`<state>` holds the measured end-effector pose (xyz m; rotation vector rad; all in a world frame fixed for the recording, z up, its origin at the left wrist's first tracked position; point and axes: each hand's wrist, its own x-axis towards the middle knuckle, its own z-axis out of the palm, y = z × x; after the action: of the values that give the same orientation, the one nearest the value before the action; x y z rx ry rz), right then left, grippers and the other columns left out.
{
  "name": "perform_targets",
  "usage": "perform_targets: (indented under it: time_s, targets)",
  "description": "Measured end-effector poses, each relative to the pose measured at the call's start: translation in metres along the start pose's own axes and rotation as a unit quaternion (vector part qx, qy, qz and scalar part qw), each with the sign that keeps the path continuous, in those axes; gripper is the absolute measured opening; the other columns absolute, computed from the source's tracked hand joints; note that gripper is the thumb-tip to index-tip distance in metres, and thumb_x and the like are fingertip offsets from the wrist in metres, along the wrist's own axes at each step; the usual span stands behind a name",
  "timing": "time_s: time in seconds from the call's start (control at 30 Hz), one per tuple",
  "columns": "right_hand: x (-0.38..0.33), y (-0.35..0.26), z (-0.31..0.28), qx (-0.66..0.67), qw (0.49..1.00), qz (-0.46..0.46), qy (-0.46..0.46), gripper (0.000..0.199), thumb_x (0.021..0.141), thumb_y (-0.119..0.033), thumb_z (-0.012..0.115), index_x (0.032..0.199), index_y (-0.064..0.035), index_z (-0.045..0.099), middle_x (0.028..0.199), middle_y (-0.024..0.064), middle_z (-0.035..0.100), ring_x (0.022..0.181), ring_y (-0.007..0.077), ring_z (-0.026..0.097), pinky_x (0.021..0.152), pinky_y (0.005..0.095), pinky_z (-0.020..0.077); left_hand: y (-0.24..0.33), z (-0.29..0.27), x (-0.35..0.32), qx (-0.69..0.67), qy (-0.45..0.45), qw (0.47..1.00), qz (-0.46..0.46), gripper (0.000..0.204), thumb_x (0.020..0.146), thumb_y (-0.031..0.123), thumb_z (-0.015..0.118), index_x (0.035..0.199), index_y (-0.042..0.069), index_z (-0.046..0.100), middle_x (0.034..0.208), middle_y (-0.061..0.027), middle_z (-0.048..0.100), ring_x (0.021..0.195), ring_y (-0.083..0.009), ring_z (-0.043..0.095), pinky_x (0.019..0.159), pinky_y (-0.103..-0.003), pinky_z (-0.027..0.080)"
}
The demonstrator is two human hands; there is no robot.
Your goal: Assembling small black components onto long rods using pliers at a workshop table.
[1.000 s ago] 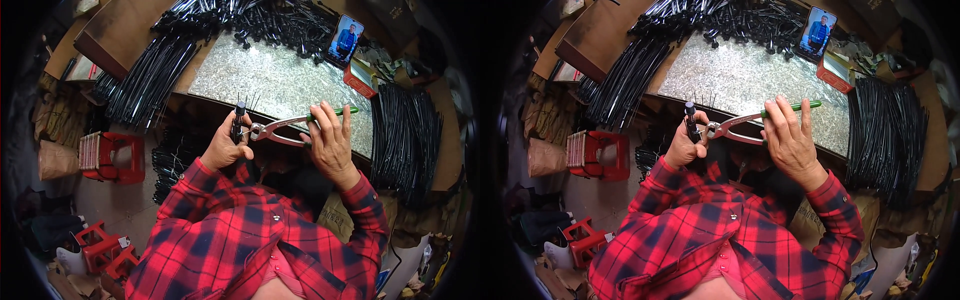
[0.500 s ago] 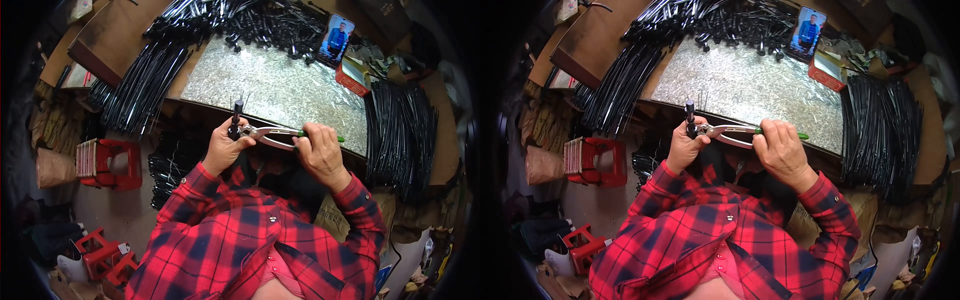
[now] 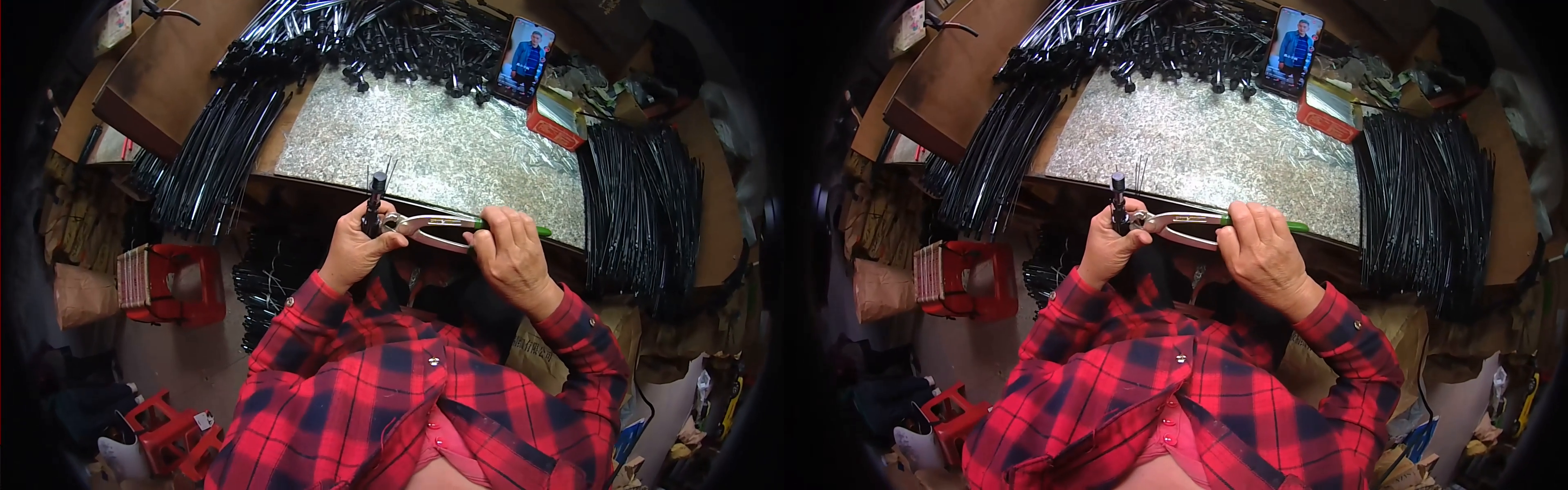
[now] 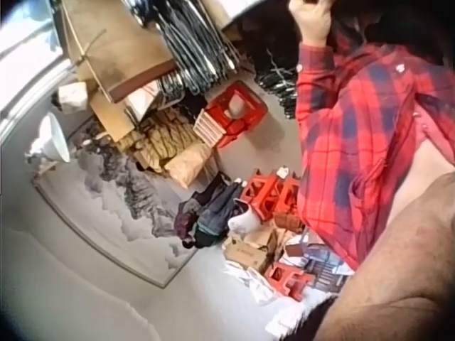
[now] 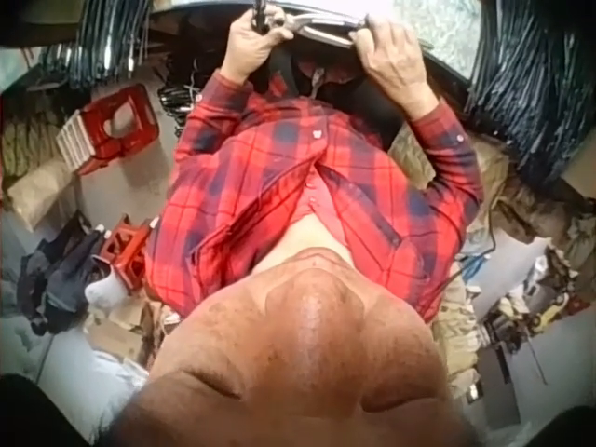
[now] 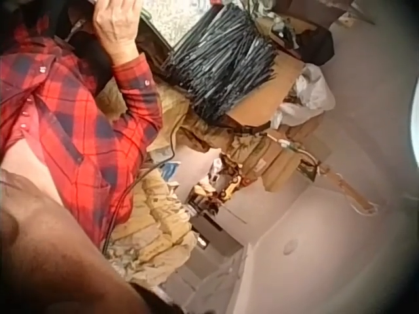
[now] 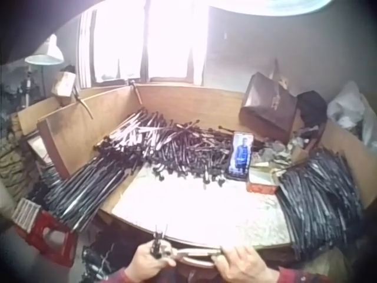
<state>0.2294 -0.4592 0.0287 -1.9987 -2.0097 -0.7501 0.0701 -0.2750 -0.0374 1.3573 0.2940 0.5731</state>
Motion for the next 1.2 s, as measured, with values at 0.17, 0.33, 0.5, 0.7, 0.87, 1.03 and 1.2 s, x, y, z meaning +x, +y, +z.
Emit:
perform_targets:
  time_s: [0.17, 0.33, 0.5, 0.7, 0.87, 1.03, 1.2]
  targets:
    - [-0.003, -0.003, 0.005, -0.001, 1.0, 0.023, 0.015, 0.019, 0.081, -0.015, 0.066, 0.081, -0.0041, 0.051, 0.102, 0.0142, 0.053, 0.093, 0.0292, 0.055, 0.079, 0.04, 0.0442, 0.003, 0.005, 0.002, -0.005, 0.012, 1.0, 0.004, 0.035, 0.073, 0.01, 0.082, 0.099, 0.002, 0.06, 0.081, 0.0034, 0.061, 0.073, -0.0021, 0.053, 0.066, -0.018, 0.044]
    - [-0.003, -0.005, 0.004, 0.018, 1.0, 0.011, 0.003, 0.02, 0.08, -0.014, 0.066, 0.078, -0.004, 0.049, 0.095, 0.0138, 0.053, 0.083, 0.0284, 0.054, 0.072, 0.0385, 0.0443, 0.001, 0.001, 0.0, 0.003, 0.019, 1.0, -0.007, 0.033, 0.072, 0.01, 0.082, 0.096, 0.003, 0.061, 0.078, 0.0043, 0.06, 0.072, -0.0013, 0.052, 0.065, -0.017, 0.044]
    - [-0.01, -0.006, 0.002, 0.119, 0.991, 0.042, -0.036, 0.023, 0.072, -0.008, 0.07, 0.078, -0.0025, 0.048, 0.089, 0.0153, 0.053, 0.076, 0.0295, 0.053, 0.065, 0.0375, 0.0448, 0.003, -0.002, -0.002, 0.028, -0.004, 1.0, -0.001, 0.05, 0.069, 0.037, 0.084, 0.095, 0.002, 0.061, 0.08, 0.0042, 0.058, 0.069, -0.0038, 0.052, 0.064, -0.018, 0.042]
    - [-0.024, -0.017, 0.003, 0.365, 0.922, 0.093, -0.094, 0.028, 0.072, -0.006, 0.072, 0.086, -0.0023, 0.049, 0.079, 0.0134, 0.053, 0.068, 0.0305, 0.055, 0.059, 0.0367, 0.0462, 0.001, -0.012, -0.008, -0.005, -0.044, 0.999, -0.018, 0.063, 0.058, 0.044, 0.086, 0.097, 0.003, 0.059, 0.071, 0.0102, 0.047, 0.066, 0.0005, 0.042, 0.058, -0.016, 0.033]
    - [-0.02, -0.021, -0.01, 0.702, 0.574, 0.257, -0.336, 0.025, 0.085, -0.008, 0.068, 0.101, 0.0023, 0.051, 0.08, 0.0081, 0.065, 0.063, 0.012, 0.065, 0.056, 0.0262, 0.0501, 0.012, -0.004, -0.006, -0.007, -0.081, 0.996, -0.043, 0.063, 0.056, 0.042, 0.088, 0.096, 0.002, 0.062, 0.074, 0.0063, 0.053, 0.068, -0.0024, 0.048, 0.06, -0.018, 0.038]
    - [-0.015, -0.015, -0.015, 0.785, 0.375, 0.302, -0.389, 0.035, 0.083, -0.006, 0.069, 0.108, 0.0013, 0.046, 0.075, 0.0061, 0.059, 0.062, 0.0139, 0.063, 0.055, 0.0278, 0.0499, 0.005, -0.009, -0.007, 0.013, -0.117, 0.992, -0.049, 0.039, 0.065, 0.011, 0.086, 0.096, 0.003, 0.064, 0.082, 0.0042, 0.059, 0.075, -0.0027, 0.053, 0.067, -0.018, 0.042]
    - [-0.022, -0.021, -0.007, 0.508, 0.802, 0.224, -0.221, 0.059, 0.076, -0.024, 0.077, 0.115, 0.001, 0.041, 0.083, 0.0141, 0.055, 0.072, 0.0269, 0.061, 0.061, 0.0355, 0.0479, 0.001, -0.007, -0.004, 0.008, -0.061, 0.998, -0.012, 0.036, 0.068, 0.009, 0.084, 0.097, 0.003, 0.063, 0.081, 0.0043, 0.059, 0.075, -0.0027, 0.052, 0.067, -0.018, 0.042]
